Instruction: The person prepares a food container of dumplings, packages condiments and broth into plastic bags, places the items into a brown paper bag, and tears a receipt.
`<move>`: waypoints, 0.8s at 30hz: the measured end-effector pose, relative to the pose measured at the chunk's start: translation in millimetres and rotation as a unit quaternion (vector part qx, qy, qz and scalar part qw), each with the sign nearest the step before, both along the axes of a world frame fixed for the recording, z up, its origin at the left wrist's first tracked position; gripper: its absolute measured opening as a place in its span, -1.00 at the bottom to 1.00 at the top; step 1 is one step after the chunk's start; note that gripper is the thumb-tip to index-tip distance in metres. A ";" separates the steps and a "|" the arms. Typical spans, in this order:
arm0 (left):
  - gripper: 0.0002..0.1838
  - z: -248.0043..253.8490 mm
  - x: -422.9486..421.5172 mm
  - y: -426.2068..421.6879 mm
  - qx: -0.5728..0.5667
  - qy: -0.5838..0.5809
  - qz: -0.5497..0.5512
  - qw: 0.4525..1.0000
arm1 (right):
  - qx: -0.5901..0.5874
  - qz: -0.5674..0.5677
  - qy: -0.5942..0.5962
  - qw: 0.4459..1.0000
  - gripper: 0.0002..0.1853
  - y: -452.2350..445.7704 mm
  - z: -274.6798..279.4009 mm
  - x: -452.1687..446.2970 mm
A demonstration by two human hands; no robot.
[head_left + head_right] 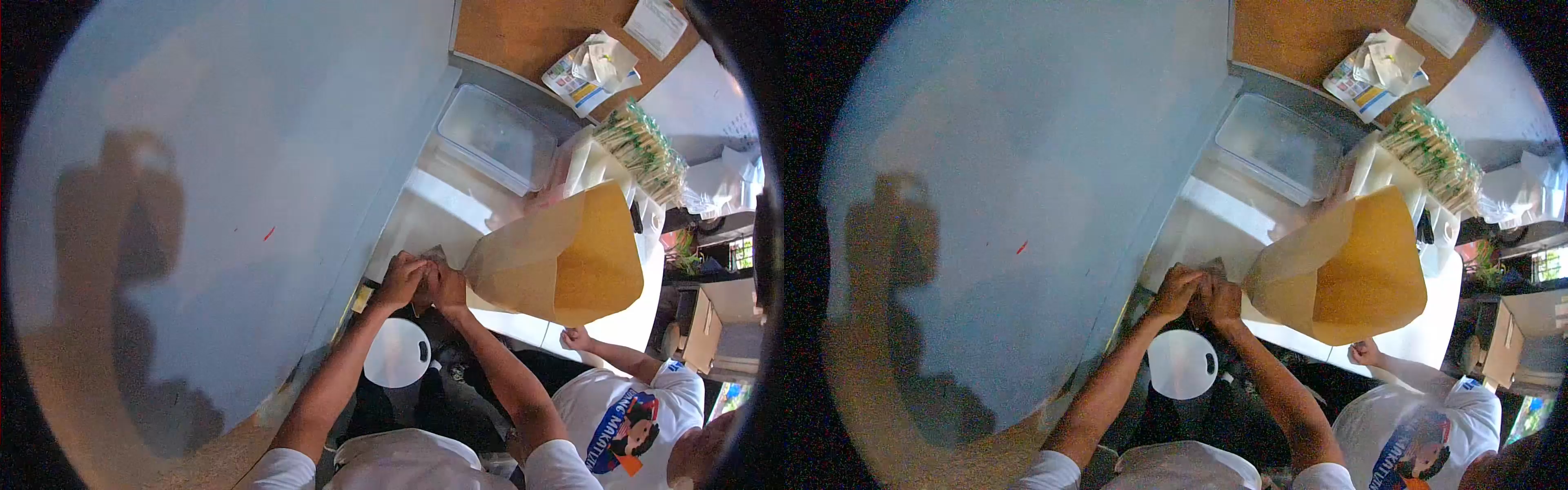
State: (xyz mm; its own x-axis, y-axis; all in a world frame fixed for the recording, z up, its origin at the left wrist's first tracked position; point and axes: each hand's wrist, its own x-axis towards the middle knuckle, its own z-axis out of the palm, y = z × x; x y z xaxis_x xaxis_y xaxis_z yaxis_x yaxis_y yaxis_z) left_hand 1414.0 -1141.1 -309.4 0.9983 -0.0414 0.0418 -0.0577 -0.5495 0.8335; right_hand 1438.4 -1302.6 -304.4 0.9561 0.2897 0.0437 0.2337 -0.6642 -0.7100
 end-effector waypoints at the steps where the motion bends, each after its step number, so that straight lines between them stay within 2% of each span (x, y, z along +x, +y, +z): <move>1: -0.73 -5.6 -1.7 -3.0 0.001 -0.024 0.009 1.000 | 0.015 0.003 -0.012 1.000 -0.68 2.9 14.1 2.0; 3: -0.74 -15.6 -6.6 -9.0 -0.008 -0.041 0.026 0.999 | 0.044 0.011 -0.035 0.998 -0.65 5.1 40.7 3.1; 7: -0.76 -14.9 -7.9 -9.8 -0.027 -0.037 0.011 0.999 | 0.011 0.056 -0.066 0.996 -0.65 4.9 39.5 9.0; 8: -0.77 -9.9 -6.3 -11.8 -0.065 0.019 0.040 0.997 | -0.003 0.080 -0.078 0.994 -0.66 -0.1 30.5 12.6; 9: -0.77 -15.0 -4.7 -9.6 -0.035 0.002 0.038 0.999 | -0.017 0.101 -0.089 0.991 -0.66 0.1 32.1 14.5; 12: -0.78 -19.9 -4.9 -16.1 0.035 -0.050 0.037 0.998 | -0.046 0.087 -0.068 0.993 -0.68 -4.2 39.3 12.3; 15: -0.79 -2.9 -3.1 -20.0 0.073 -0.103 0.059 0.990 | 0.052 0.077 -0.015 0.996 -0.71 -9.0 37.9 23.6; 18: -0.81 2.9 0.1 -22.3 0.086 -0.108 0.070 0.988 | -0.039 0.091 0.099 0.990 -0.69 -14.1 40.0 28.6; 21: -0.83 -2.1 5.1 -18.7 0.104 -0.100 0.057 0.988 | -0.021 0.168 -0.004 0.985 -0.65 -21.3 58.4 25.4; 24: -0.78 -13.7 1.6 -12.3 0.118 -0.140 0.067 0.981 | -0.012 0.137 -0.015 0.990 -0.60 -13.1 77.1 18.7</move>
